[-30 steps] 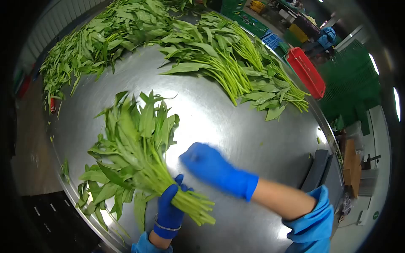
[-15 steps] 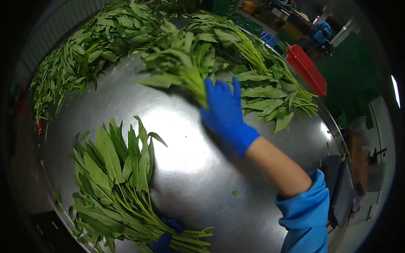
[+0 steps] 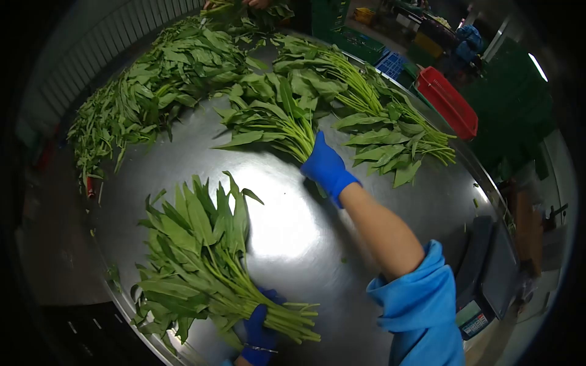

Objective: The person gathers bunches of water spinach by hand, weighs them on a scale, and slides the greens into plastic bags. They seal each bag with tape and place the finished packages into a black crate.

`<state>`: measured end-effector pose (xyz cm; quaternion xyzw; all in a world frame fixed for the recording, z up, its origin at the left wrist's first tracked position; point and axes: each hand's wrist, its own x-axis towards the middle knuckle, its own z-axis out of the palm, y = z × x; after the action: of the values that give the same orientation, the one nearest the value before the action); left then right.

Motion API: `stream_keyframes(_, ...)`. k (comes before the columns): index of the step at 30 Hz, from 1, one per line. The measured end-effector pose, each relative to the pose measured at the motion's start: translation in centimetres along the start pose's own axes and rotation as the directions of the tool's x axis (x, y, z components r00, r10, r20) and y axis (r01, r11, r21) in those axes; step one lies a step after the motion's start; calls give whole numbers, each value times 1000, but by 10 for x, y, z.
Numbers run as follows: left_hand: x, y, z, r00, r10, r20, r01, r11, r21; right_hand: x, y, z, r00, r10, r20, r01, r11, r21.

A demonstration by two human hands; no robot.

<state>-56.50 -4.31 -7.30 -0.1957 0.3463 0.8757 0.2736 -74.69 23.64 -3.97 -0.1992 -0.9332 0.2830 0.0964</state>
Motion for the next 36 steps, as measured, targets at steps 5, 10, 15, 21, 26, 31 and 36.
stream_keyframes(5, 8, -2, -6, 996, 36, 80, -39, 999, 38, -31, -97, -167, 843, 10, 538, -394, 693, 604)
stream_keyframes(10, 29, -15, -20, 997, 37, 62, -36, 999, -13, -90, -136, -241, 725, 81, 684, 33, 988, -153)
stream_keyframes(15, 26, 4, -66, 969, -58, 241, 100, 981, -168, -206, -186, -358, 874, -47, 483, 160, 967, -196)
stream_keyframes(21, -95, 44, 22, 977, -13, 214, -15, 992, 129, -380, -109, -439, 833, 24, -552, -3, 999, 39)
stream_keyframes(26, -215, -32, 75, 911, -222, 347, 133, 956, 260, -468, 19, -445, 546, 98, -832, -151, 988, 17)
stream_keyframes(31, -289, -142, 39, 819, -510, 263, 359, 814, 457, -478, 188, -387, 453, 180, -873, -430, 902, -38)
stream_keyframes(36, -297, -229, -7, 800, -599, 31, 556, 760, 336, -499, 246, -342, 605, 627, -491, -777, 599, -192)
